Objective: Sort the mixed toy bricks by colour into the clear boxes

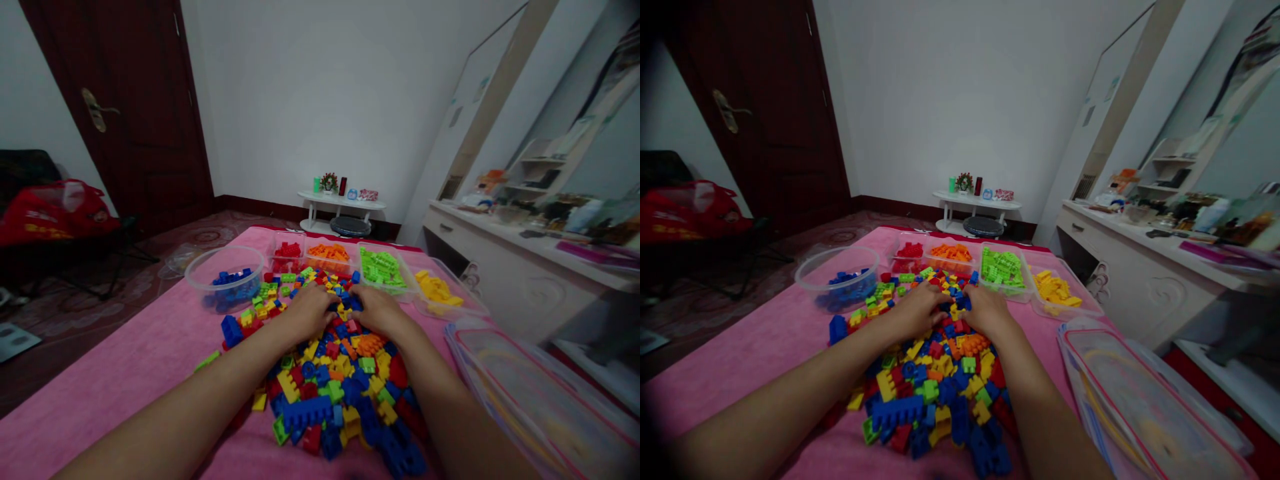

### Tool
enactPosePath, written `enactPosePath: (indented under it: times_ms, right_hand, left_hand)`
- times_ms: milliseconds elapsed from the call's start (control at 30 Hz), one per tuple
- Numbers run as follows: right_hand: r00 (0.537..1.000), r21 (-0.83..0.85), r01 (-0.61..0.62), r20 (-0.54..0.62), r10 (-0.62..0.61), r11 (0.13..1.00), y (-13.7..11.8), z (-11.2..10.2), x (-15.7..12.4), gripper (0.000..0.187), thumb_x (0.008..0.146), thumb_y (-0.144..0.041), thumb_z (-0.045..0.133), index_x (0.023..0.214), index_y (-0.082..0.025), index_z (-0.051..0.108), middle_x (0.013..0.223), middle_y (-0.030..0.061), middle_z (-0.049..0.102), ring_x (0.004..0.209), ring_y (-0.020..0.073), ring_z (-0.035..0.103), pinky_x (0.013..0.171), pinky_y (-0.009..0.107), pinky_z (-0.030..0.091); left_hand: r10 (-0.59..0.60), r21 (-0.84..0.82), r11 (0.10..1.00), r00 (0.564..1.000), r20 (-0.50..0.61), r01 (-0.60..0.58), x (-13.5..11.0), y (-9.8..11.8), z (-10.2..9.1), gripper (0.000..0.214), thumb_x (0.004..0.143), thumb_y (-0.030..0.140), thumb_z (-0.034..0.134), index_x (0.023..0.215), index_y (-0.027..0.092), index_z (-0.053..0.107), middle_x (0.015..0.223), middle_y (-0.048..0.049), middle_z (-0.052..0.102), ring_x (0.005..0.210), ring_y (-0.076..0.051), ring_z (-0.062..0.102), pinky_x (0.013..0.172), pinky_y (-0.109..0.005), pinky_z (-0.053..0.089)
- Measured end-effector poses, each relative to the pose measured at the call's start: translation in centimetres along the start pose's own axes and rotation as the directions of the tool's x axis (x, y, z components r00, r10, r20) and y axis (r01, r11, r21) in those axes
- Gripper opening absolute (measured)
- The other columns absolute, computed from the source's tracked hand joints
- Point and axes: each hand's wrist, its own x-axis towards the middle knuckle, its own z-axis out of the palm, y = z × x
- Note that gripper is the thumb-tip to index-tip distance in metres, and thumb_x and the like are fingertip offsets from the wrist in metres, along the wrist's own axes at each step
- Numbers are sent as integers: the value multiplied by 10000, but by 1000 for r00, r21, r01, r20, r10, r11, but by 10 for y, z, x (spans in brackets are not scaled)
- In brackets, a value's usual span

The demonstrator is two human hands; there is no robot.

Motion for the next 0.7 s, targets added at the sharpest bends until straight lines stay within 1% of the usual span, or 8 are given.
enactPosePath:
  times_ms: [200,333,433,467,500,567,633,700]
  right_hand:
    - [999,5,-32,11,32,999,-2,-4,0,203,644,-233,657,845,-258,646,826,7,663,784,193,597,569,255,307]
    - [993,42,-98,-63,101,994,2,-15,0,208,635,-220,641,837,-260,669,746,0,640,684,161,570,548,248,308]
    - [971,210,-58,-215,104,976,3,-16,5,203,660,-248,635,860,-235,665,758,3,646,667,151,565,576,245,360]
    - [957,298,-11,-273,96,954,1,-16,6,205,670,-263,633,870,-222,658,771,6,651,671,150,569,592,245,383]
    - [942,387,46,-323,89,921,0,-15,8,212,682,-279,629,881,-208,649,783,10,656,672,148,572,607,247,404]
    - [918,520,145,-388,82,842,-6,-13,9,233,693,-301,628,898,-190,635,799,17,664,662,147,576,621,256,435]
    - [906,578,201,-418,75,791,-12,-13,8,241,695,-302,631,907,-189,635,818,21,668,654,146,577,627,265,453]
    - [906,589,217,-419,64,778,-18,-12,6,238,699,-297,633,916,-200,645,840,20,670,640,144,574,629,276,465]
  left_hand:
    - [-79,-68,994,997,13,80,0,3,2,152,725,228,621,858,204,690,833,-70,666,898,-241,573,751,-312,450]
    - [-103,-88,991,994,-26,100,2,1,-3,102,696,215,616,774,209,682,774,-53,663,828,-229,596,729,-316,454]
    - [-248,-388,900,965,-84,197,6,2,-8,148,702,221,613,844,204,655,781,-27,652,772,-187,607,713,-296,470]
    - [-323,-568,788,945,-49,239,7,3,-9,174,724,228,602,891,195,634,786,-23,644,744,-170,612,685,-282,479]
    - [-383,-738,615,923,27,276,9,3,-10,189,750,232,588,931,184,608,789,-20,633,710,-150,616,650,-265,487]
    - [-422,-926,188,878,224,327,11,5,-12,175,804,236,554,964,166,567,789,-14,613,627,-108,614,581,-222,490]
    - [-388,-927,-136,842,374,350,12,4,-14,163,846,272,532,961,157,552,787,-18,607,583,-84,611,542,-187,485]
    - [-321,-867,-315,817,480,385,11,3,-16,219,875,351,507,959,151,543,775,-38,617,598,-97,629,546,-183,498]
